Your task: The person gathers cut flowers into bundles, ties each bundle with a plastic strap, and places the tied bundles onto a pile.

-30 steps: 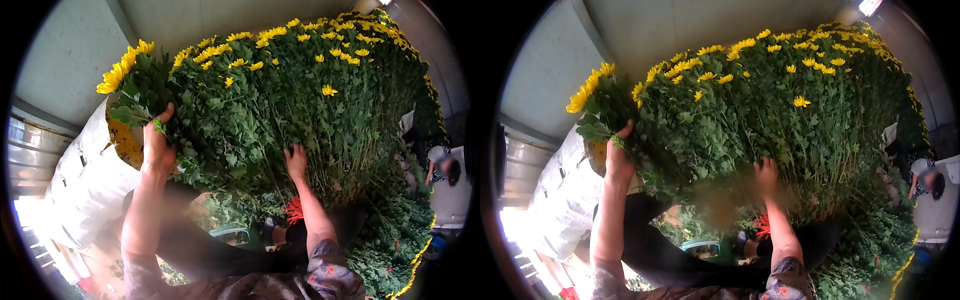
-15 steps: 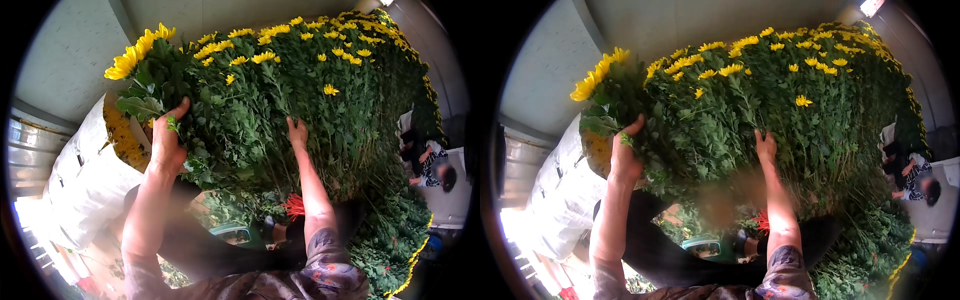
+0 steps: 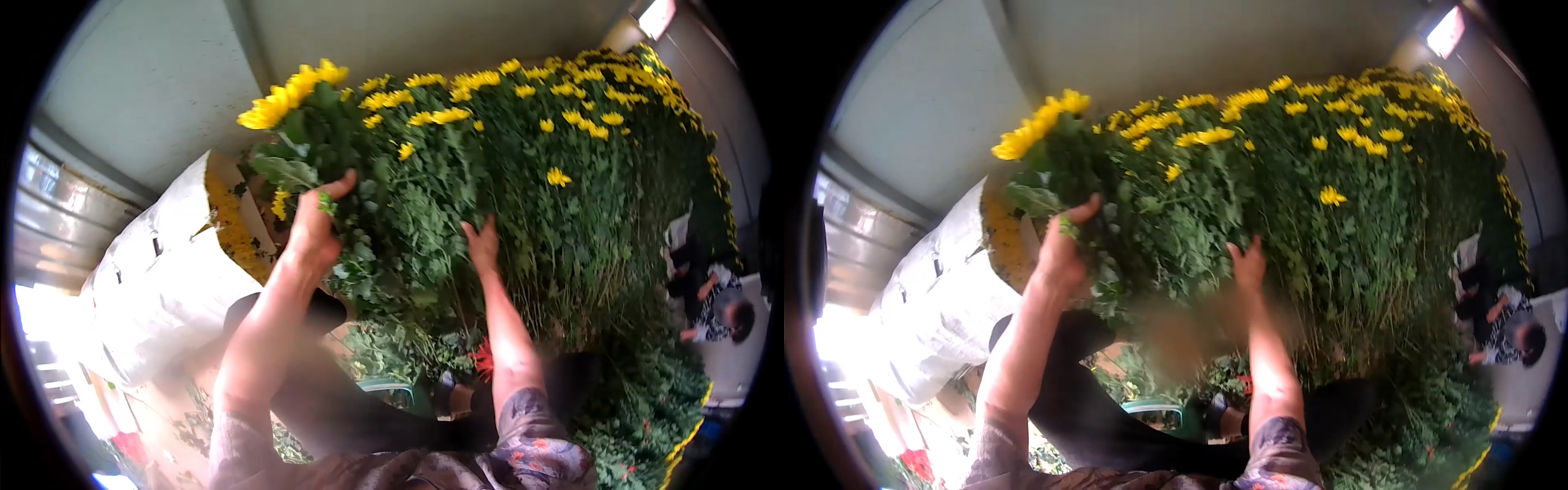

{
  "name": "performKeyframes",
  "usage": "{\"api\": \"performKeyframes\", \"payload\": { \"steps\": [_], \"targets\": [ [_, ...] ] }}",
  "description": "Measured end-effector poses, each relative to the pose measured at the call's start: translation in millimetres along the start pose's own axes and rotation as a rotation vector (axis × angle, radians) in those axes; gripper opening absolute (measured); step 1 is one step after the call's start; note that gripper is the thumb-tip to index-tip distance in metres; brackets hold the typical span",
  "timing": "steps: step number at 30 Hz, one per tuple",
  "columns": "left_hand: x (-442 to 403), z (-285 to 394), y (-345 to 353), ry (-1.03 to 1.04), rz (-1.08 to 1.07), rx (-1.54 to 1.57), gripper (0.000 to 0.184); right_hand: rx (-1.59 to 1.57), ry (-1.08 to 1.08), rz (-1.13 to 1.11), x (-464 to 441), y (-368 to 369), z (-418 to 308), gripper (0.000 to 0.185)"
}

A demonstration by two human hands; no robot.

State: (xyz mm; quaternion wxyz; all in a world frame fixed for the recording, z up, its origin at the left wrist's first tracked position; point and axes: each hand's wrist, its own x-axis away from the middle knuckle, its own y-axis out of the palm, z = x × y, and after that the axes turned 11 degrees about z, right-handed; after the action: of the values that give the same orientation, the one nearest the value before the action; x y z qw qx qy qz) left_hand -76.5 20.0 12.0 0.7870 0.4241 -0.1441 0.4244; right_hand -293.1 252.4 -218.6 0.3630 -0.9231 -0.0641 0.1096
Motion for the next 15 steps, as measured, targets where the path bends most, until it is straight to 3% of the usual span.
{"api": "performKeyframes", "payload": {
  "steps": [2, 3, 8, 10, 12, 13, 15],
  "targets": [
    [0, -1, 2, -0.07, -0.052, 0.027, 0.02, -0.219, -0.064, 0.072, -8, -11, 19, 0.069],
    [-2, -3, 1, -0.098, -0.095, 0.04, 0.021, -0.224, -0.078, 0.069, -3, -23, 7, 0.069],
    [-3, -13, 3, -0.199, -0.221, 0.062, 0.026, -0.505, 0.094, 0.02, 37, -112, -79, 0.03],
    [-5, -19, 6, -0.186, -0.252, 0.046, 0.027, -0.461, 0.121, 0.011, 49, -127, -92, 0.028],
    [-4, -25, 12, -0.169, -0.298, 0.045, 0.027, -0.564, 0.068, 0.023, 64, -130, -107, 0.03],
    [-5, -27, 17, -0.168, -0.313, 0.041, 0.027, -0.689, 0.158, -0.005, 75, -130, -122, 0.032],
    [-1, -33, 21, -0.171, -0.436, 0.039, 0.028, -0.568, 0.046, -0.029, 83, -115, -108, 0.029]
  ]
}}
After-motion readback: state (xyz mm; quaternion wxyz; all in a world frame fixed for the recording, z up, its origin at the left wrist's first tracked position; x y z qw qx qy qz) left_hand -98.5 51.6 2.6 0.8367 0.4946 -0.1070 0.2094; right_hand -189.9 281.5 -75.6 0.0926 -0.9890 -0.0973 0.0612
